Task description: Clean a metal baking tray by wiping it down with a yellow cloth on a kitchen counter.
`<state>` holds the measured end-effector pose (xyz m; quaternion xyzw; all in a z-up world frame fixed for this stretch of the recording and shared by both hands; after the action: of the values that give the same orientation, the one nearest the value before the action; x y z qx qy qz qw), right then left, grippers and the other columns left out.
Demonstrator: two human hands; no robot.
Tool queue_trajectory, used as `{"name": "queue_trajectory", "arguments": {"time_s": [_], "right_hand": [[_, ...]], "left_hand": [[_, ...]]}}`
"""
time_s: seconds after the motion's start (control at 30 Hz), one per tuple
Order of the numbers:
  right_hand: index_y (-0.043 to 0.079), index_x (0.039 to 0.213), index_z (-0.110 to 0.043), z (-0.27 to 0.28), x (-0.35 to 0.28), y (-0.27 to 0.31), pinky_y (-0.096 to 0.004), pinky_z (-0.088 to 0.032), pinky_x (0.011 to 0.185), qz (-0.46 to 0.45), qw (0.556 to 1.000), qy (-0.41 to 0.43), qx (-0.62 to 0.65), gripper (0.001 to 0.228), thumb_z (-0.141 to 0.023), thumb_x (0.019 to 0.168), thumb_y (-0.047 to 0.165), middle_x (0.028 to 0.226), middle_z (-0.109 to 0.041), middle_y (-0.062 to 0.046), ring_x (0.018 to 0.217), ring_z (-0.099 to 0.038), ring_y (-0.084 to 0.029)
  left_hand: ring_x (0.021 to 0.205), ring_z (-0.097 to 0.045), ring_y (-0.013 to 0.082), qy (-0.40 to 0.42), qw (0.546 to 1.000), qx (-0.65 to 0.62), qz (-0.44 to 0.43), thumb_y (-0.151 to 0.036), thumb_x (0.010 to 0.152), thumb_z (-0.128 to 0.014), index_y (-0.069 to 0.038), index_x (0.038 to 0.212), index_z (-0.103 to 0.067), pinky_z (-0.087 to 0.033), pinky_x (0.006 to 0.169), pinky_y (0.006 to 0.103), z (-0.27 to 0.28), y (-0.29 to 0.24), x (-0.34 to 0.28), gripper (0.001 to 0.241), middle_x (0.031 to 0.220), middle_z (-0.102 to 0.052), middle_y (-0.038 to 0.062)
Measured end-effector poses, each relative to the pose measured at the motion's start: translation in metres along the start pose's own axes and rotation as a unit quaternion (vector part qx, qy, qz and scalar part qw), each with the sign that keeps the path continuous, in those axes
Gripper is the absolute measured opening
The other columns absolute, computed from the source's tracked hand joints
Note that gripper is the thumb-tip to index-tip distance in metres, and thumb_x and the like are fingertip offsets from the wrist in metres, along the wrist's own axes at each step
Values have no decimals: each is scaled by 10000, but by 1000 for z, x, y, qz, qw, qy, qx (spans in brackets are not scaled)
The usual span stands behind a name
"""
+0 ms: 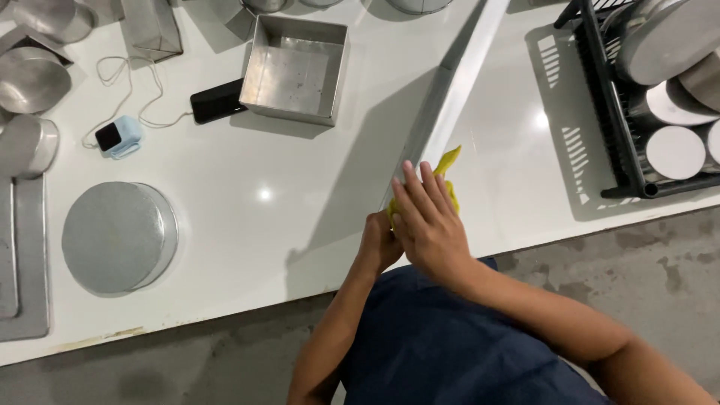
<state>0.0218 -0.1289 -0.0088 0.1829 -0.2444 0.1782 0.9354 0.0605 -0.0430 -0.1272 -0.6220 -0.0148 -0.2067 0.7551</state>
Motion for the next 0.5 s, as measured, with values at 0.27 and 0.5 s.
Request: {"name": "queue_trajectory", "arguments": {"time_s": [0.27,0.5], "right_hand": [[27,1429,-582,-23,59,-123,-553,-440,1187,-88,990,-90,65,386,-569,1090,212,1639,-338,-293,1475,-426,-472],[38,1417,-555,-37,106,-359,-431,-647,885,-315,895,-188,255,450,-411,1120,345,1148,-708,-187,983,-739,-277]], "left_hand": [[636,-604,141,-31,999,-32,2,-46,954,-732,51,1097,-732,-520,595,298,1,13,0,173,736,-698,122],[643,-574,64,-33,990,-132,41,-44,928,-703,63,1335,-655,-478,546,237,26,-33,-50,423,768,-656,6]]}}
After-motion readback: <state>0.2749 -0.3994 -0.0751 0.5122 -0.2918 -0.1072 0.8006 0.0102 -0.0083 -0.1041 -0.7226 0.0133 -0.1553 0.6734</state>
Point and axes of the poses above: each hand's wrist, its own x-axis towards the middle knuckle, its own z-axis out of the back of the hand, y = z × x, the point moved 7 cm from there along x, towards the middle knuckle
